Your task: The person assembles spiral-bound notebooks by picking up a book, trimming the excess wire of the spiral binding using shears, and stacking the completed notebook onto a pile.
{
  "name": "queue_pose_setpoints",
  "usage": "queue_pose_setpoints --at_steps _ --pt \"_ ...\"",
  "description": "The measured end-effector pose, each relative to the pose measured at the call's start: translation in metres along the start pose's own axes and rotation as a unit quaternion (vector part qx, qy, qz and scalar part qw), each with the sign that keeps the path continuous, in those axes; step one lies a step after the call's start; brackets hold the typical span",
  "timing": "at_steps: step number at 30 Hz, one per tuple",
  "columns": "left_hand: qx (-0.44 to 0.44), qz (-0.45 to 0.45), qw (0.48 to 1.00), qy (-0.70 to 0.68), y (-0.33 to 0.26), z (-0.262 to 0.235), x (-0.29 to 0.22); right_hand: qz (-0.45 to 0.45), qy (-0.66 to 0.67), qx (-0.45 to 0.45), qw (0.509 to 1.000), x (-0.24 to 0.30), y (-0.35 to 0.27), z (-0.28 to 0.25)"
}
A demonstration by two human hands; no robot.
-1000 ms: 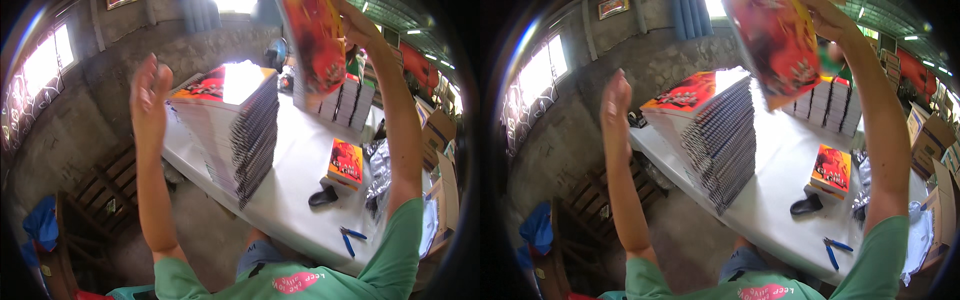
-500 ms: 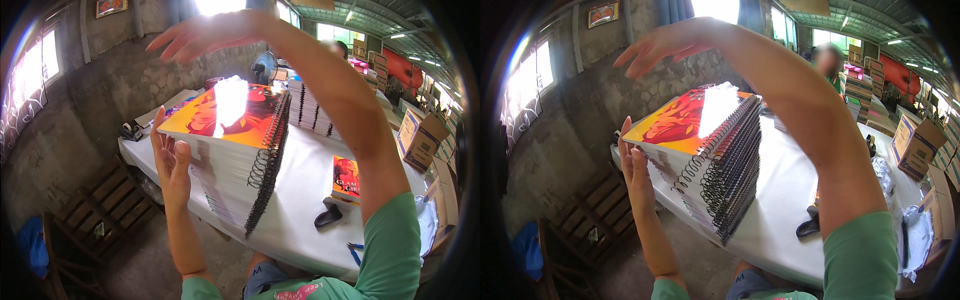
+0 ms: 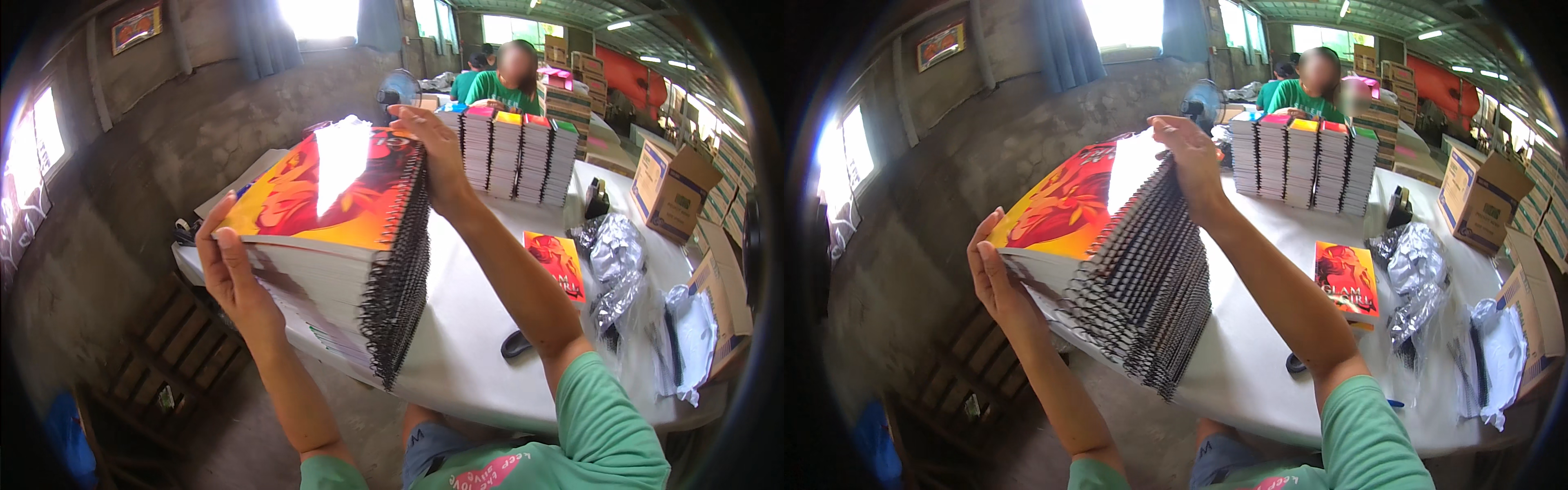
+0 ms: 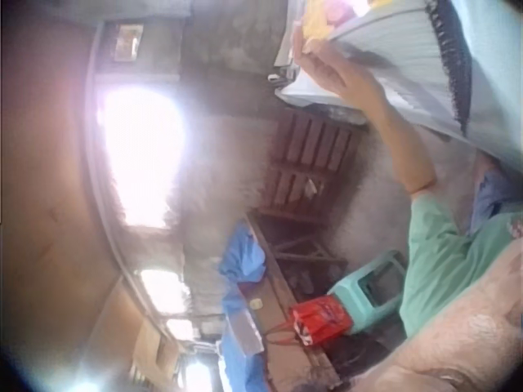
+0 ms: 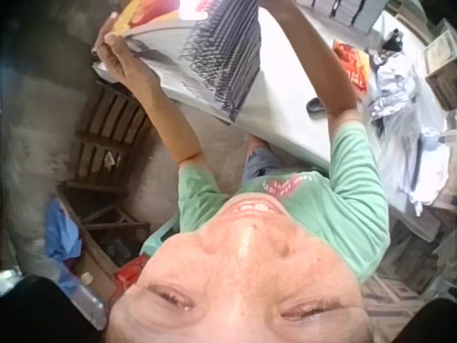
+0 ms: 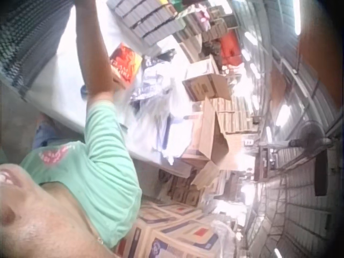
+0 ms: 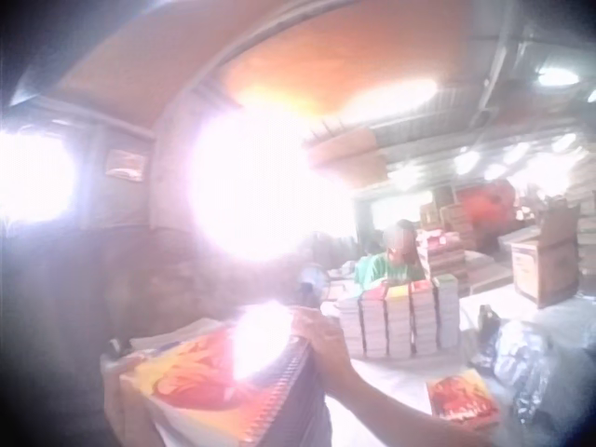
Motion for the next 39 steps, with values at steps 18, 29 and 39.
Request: queue_pose_setpoints --at_steps 18,29,39 --pt "0.131 0.08 0.988 -0.034 -0.21 0.104 -0.068 0.27 -0.731 -0.175 0.602 0.009 -0.118 -0.473" --pt "0.501 -0.253 0.796 0.229 -0.403 0.246 0.18 0.289 -0.529 -0.248 0.758 -0.031 -0.153 -0.505" --pt "0.466 -0.255 0.789 0.308 -0.371 0.248 0.174 0.034 -0.717 -0.185 0.671 0.077 -0.129 -0.364"
Point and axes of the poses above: each hand's wrist, its own y-axis towards the middle knuckle, its own z-axis out of the palm, x = y × z, the point moved 8 cm from there along y, towards the middle knuckle, and after that the axes turned 9 degrees about -x, right-handed, at the moved point
